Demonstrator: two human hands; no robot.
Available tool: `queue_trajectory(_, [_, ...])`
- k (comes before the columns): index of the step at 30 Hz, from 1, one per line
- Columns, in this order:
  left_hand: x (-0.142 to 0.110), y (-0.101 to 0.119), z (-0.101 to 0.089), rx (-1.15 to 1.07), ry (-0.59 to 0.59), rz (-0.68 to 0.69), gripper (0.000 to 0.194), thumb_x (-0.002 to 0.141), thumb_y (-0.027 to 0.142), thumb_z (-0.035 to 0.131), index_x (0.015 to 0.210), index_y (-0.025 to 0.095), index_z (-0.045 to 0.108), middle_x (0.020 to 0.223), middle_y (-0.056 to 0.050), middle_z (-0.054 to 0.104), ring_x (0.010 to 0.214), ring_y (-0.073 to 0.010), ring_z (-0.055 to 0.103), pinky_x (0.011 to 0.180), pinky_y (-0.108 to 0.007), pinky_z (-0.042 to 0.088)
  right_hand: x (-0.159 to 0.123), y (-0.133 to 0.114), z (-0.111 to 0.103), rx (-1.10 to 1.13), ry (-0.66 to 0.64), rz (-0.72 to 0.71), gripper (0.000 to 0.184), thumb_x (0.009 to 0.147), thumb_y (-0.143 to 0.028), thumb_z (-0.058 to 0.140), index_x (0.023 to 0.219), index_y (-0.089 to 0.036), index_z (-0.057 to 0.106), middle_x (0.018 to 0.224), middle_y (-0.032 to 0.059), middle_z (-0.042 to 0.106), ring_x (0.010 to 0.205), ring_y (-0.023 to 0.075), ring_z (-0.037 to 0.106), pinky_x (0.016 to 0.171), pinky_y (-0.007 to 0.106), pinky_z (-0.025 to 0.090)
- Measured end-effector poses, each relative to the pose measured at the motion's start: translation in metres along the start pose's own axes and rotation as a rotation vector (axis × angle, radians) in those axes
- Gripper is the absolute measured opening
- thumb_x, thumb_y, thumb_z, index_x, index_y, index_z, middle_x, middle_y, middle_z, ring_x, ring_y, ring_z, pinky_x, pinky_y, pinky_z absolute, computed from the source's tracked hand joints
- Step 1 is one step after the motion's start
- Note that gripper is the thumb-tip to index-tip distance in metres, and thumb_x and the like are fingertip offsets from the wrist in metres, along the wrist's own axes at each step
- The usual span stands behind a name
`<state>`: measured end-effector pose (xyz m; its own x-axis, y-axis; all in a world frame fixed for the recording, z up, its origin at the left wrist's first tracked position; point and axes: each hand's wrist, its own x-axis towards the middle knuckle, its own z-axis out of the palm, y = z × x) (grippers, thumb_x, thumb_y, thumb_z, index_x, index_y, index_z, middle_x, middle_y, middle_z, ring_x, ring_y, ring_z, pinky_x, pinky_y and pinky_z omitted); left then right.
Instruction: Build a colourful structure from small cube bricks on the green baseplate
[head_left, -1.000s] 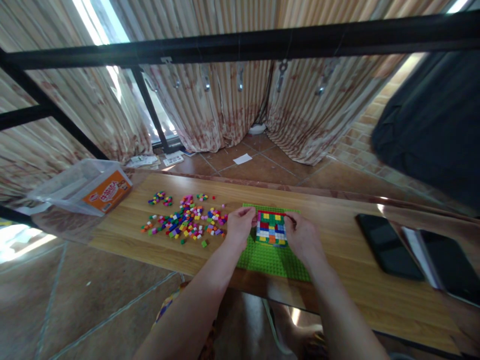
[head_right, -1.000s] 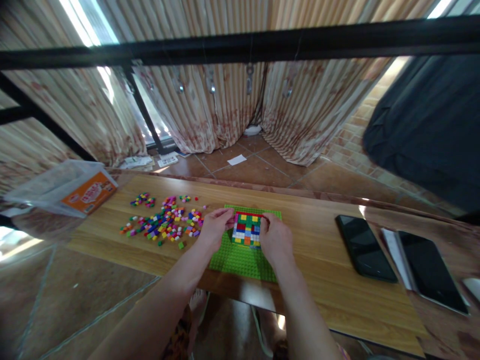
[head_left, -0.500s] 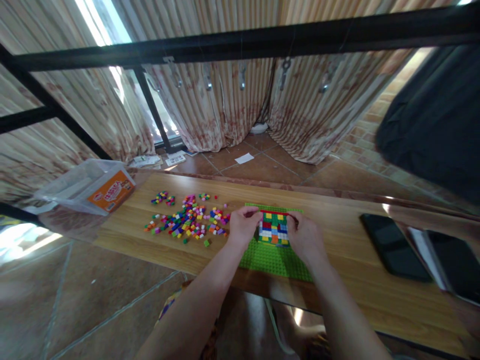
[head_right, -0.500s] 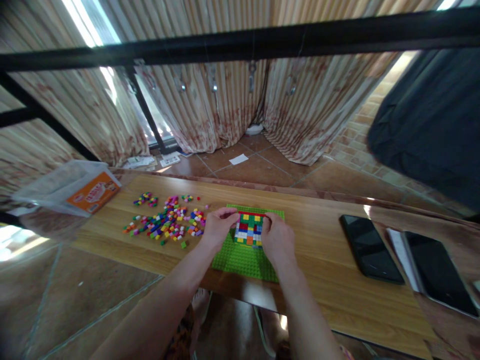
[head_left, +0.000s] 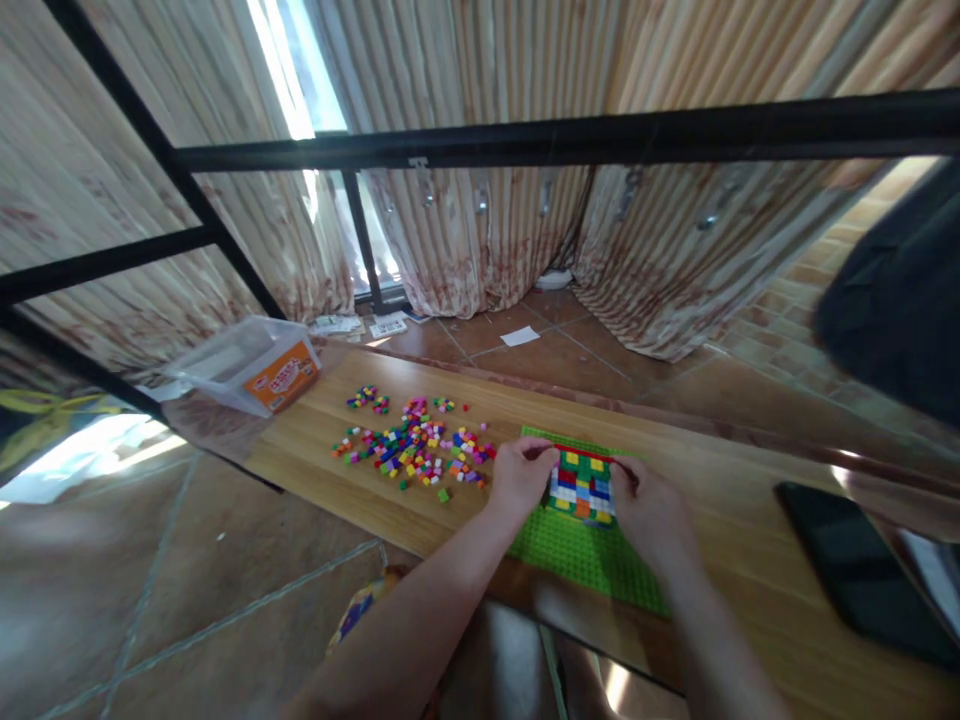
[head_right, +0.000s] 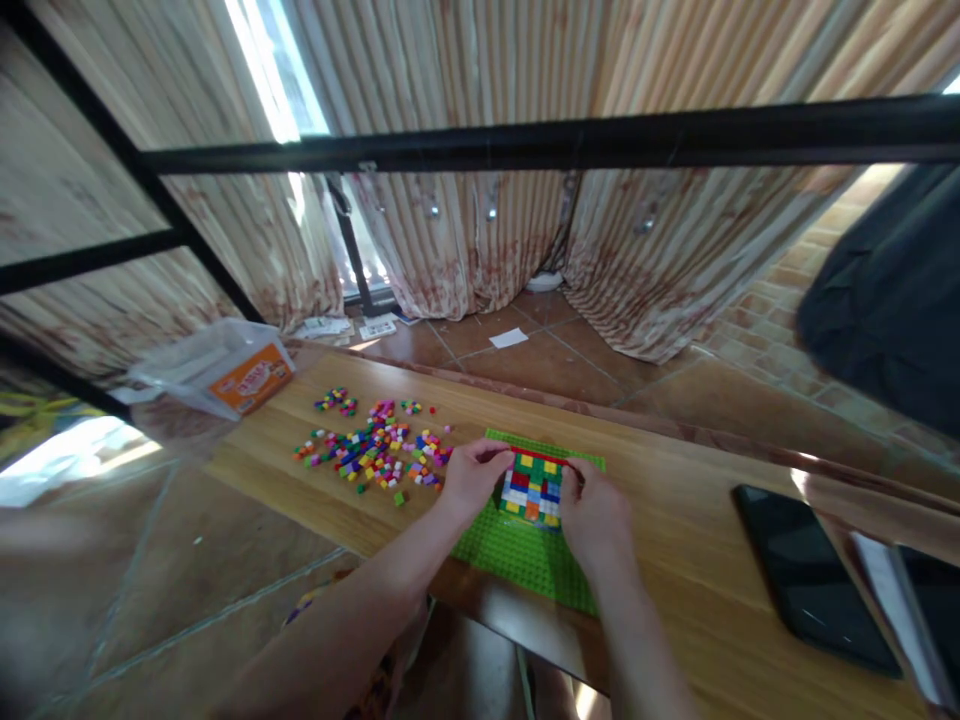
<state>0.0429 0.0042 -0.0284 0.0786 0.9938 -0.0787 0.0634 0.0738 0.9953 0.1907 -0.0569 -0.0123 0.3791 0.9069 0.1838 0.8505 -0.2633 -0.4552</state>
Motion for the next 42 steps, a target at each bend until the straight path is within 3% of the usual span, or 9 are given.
queue_trajectory(3, [0.002,0.006,-0.009,0.095,-0.003,0.105,0.018,0.079,0.027,0.058,0.080,0.017,0.074,0.073,-0.004,0.071,0.068,-0.0156,0.062,0.063,-0.025,0.047,0.003,0.011,0.003,-0.008,-0.005,-0.021,0.041,0.089,-0.039,0.036,0.101,-0.016,0.068,0.081,0.0111,0.071,0.069,0.0219,0.064,0.062,0.030,0.045])
queue_trajectory(5, [0.008,0.015,-0.025,0.187,0.044,0.170,0.021,0.082,0.025,0.055,0.081,0.017,0.074,0.075,-0.004,0.072,0.070,-0.0156,0.063,0.066,-0.025,0.047,0.005,0.016,0.004,-0.010,-0.002,-0.013,0.042,0.088,-0.041,0.036,0.100,-0.017,0.069,0.078,0.0101,0.071,0.066,0.0215,0.064,0.060,0.030,0.044])
queue_trajectory(9, [0.035,0.030,-0.084,0.502,0.259,0.160,0.021,0.080,0.017,0.054,0.090,0.015,0.073,0.086,-0.008,0.073,0.077,-0.0189,0.064,0.074,-0.029,0.047,0.008,0.021,0.004,-0.022,-0.021,0.023,0.044,0.086,-0.046,0.037,0.099,-0.019,0.069,0.076,0.0094,0.071,0.064,0.0228,0.063,0.058,0.032,0.045])
queue_trajectory(13, [0.064,0.023,-0.147,0.857,0.479,0.120,0.033,0.083,0.014,0.048,0.109,0.010,0.068,0.107,-0.015,0.069,0.101,-0.0248,0.061,0.092,-0.035,0.043,0.009,0.022,0.003,-0.016,-0.049,0.033,0.045,0.084,-0.047,0.038,0.101,-0.018,0.068,0.076,0.0101,0.070,0.064,0.0247,0.064,0.058,0.033,0.046])
queue_trajectory(17, [0.077,0.006,-0.174,1.058,0.382,0.190,0.039,0.084,0.015,0.047,0.121,0.014,0.061,0.123,-0.012,0.064,0.113,-0.0226,0.054,0.101,-0.033,0.036,0.008,0.023,0.003,-0.015,-0.055,0.014,0.044,0.084,-0.047,0.037,0.100,-0.020,0.068,0.073,0.0094,0.070,0.061,0.0246,0.063,0.056,0.033,0.045])
queue_trajectory(23, [0.075,0.006,-0.170,1.220,0.274,0.193,0.031,0.089,0.021,0.041,0.099,0.019,0.070,0.104,-0.008,0.071,0.099,-0.0213,0.059,0.095,-0.033,0.037,0.010,0.021,0.003,-0.024,-0.062,0.036,0.045,0.082,-0.048,0.037,0.099,-0.020,0.068,0.072,0.0098,0.070,0.063,0.0258,0.064,0.057,0.034,0.046])
queue_trajectory(30, [0.063,0.013,-0.158,1.233,0.273,0.198,0.026,0.085,0.023,0.047,0.091,0.022,0.072,0.095,-0.008,0.072,0.101,-0.0269,0.056,0.089,-0.040,0.035,0.009,0.017,0.003,-0.020,-0.066,0.048,0.048,0.082,-0.047,0.035,0.103,-0.018,0.067,0.078,0.0110,0.070,0.068,0.0257,0.064,0.062,0.034,0.046])
queue_trajectory(37, [0.046,0.021,-0.131,1.219,0.003,0.333,0.021,0.082,0.022,0.051,0.087,0.022,0.071,0.089,-0.008,0.072,0.096,-0.0273,0.058,0.097,-0.048,0.030,0.007,0.013,0.001,0.012,-0.044,0.025,0.044,0.084,-0.042,0.038,0.104,-0.017,0.068,0.086,0.0110,0.072,0.074,0.0235,0.065,0.067,0.031,0.047])
queue_trajectory(42, [0.035,0.023,-0.114,1.125,-0.147,0.453,0.021,0.083,0.019,0.050,0.088,0.021,0.071,0.092,-0.006,0.071,0.090,-0.0225,0.061,0.097,-0.044,0.034,0.006,0.010,0.000,0.000,-0.037,0.015,0.042,0.085,-0.039,0.038,0.105,-0.018,0.068,0.083,0.0101,0.071,0.071,0.0225,0.064,0.065,0.031,0.045])
